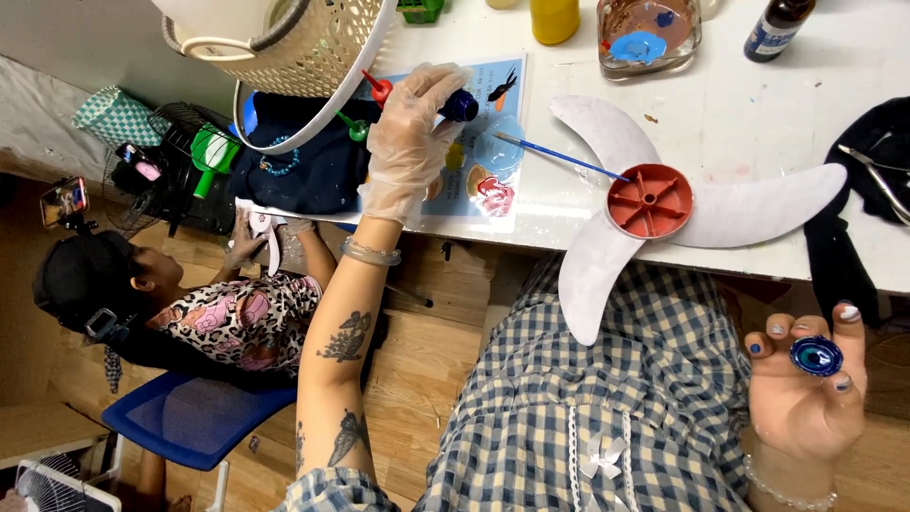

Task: Painting blue stripes and decorative patterns on a plastic fan blade.

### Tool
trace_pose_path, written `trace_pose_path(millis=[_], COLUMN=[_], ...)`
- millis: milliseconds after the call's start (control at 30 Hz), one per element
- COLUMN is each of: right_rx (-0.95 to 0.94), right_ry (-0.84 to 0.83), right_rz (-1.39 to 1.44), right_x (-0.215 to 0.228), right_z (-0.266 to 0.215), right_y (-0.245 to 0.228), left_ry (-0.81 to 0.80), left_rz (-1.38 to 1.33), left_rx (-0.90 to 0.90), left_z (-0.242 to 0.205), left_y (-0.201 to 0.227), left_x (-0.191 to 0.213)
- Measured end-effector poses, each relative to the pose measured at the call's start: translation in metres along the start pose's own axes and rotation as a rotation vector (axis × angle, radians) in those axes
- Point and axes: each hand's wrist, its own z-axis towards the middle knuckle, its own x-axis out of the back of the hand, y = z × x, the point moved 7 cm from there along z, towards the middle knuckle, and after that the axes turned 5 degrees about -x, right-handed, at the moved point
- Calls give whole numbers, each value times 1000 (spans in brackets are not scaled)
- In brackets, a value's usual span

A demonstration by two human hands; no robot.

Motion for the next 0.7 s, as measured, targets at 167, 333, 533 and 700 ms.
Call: trace_pose_path(millis=[167, 333, 533, 700], right_rx=[-19, -27, -23, -27], right_ry=[49, 58, 55, 55], right_rz=[-10, -6, 16, 17], right_x=[2, 2, 1, 2], right_z=[-1, 0, 1, 1], right_y=[2, 3, 4, 4], left_ry=[8, 23, 23, 14], left_rz=[11, 20, 8, 100], left_rx=[4, -12, -10, 38], left_z=[0, -1, 0, -3], left_y=[-1, -1, 0, -1], left_x=[0, 0, 1, -1])
